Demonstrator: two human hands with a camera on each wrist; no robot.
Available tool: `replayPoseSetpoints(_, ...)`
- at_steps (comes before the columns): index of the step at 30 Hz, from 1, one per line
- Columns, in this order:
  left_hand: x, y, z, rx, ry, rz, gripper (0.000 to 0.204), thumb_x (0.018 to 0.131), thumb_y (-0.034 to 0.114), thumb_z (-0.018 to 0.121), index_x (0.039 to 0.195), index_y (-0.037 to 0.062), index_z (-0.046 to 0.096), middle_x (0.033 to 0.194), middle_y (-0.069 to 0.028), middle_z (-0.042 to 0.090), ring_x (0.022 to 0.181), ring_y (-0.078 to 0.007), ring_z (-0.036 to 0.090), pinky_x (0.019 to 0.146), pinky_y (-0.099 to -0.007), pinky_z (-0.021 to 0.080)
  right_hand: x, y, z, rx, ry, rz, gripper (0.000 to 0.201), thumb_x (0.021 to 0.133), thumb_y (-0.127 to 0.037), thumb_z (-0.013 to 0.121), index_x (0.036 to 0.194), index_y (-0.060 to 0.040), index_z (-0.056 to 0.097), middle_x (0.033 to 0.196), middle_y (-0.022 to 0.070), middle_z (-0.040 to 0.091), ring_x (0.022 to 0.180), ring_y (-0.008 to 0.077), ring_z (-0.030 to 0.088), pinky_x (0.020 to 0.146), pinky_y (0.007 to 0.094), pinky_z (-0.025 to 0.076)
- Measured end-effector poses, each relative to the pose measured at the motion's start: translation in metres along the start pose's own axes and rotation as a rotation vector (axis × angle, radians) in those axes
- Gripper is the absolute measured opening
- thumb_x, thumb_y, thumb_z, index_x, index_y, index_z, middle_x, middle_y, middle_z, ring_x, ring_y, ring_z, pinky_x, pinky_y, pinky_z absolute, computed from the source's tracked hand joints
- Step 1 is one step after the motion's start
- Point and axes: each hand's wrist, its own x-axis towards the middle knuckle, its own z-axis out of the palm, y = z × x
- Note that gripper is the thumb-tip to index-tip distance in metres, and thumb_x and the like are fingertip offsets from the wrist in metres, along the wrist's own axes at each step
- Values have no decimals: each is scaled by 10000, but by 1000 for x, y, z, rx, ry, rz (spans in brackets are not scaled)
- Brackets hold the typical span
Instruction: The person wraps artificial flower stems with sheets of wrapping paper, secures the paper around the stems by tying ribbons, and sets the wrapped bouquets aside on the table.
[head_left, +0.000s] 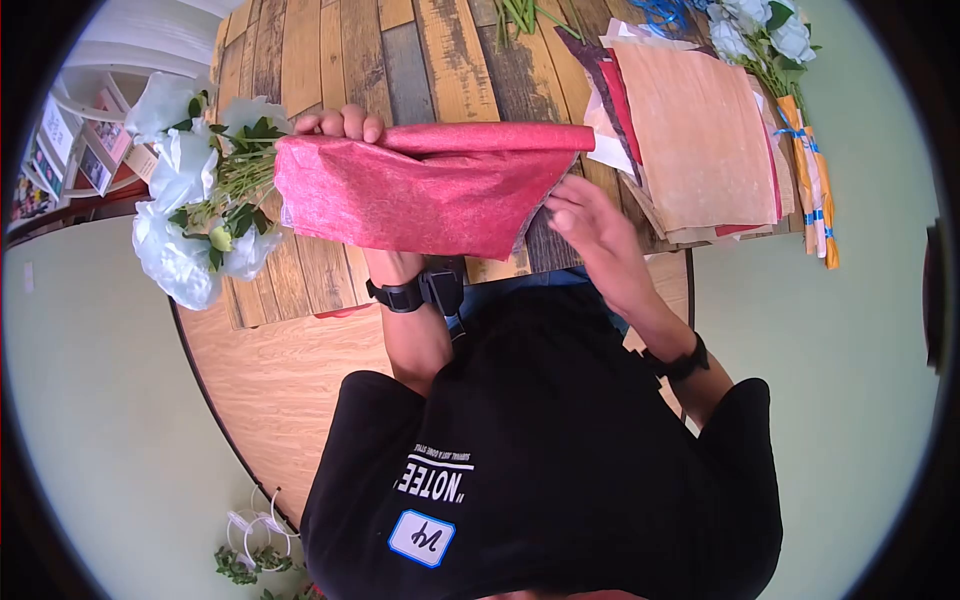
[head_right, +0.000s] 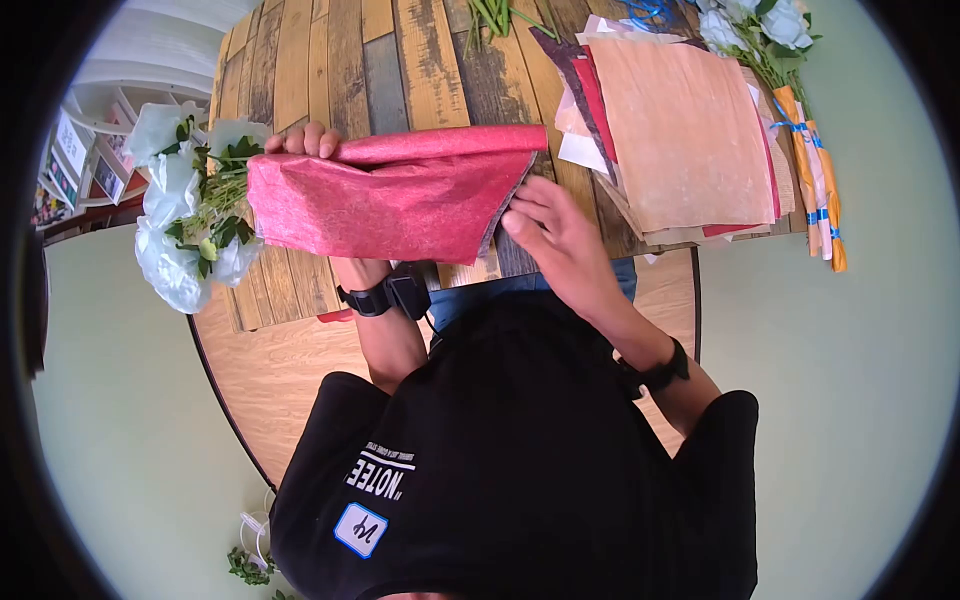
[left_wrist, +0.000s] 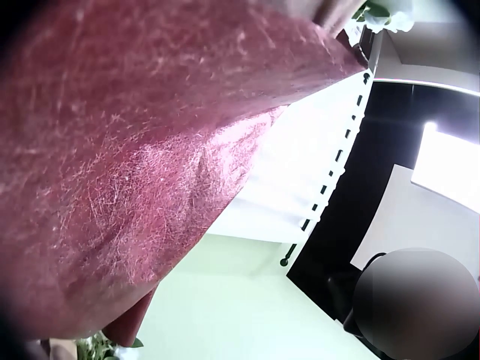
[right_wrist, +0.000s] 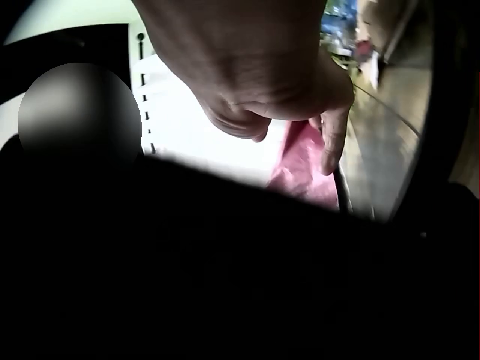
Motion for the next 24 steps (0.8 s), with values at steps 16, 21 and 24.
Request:
replayPoseSetpoints(16,22,41,19,36,-442,-11,457,1067,378,455,1409,83,528,791,-42,434,711,-192,424,662,-368,457,22,-28,3,986,-456,391,407,1041,-243,518,1379,-16,521,1339,175,614,1243,286,602,1056,448,484)
replayPoseSetpoints(21,17,42,17,79,-215,8,436,1065,402,461,1346,77,541,766,-17,433,672,-164,395,621,-312,433,26,-32,-2,1027,-480,97,473,1032,-309,542,1422,-49,480,1409,182,557,1297,294,557,1093,479,432)
replayPoseSetpoints(24,5,36,14,275,67,127,393,1023,456,544,1200,111,607,883,-21,602,816,-172,566,731,-372,545,20,-39,11,571,-430,-254,670,951,-410,666,1472,-70,417,1495,204,458,1369,339,479,1135,485,375)
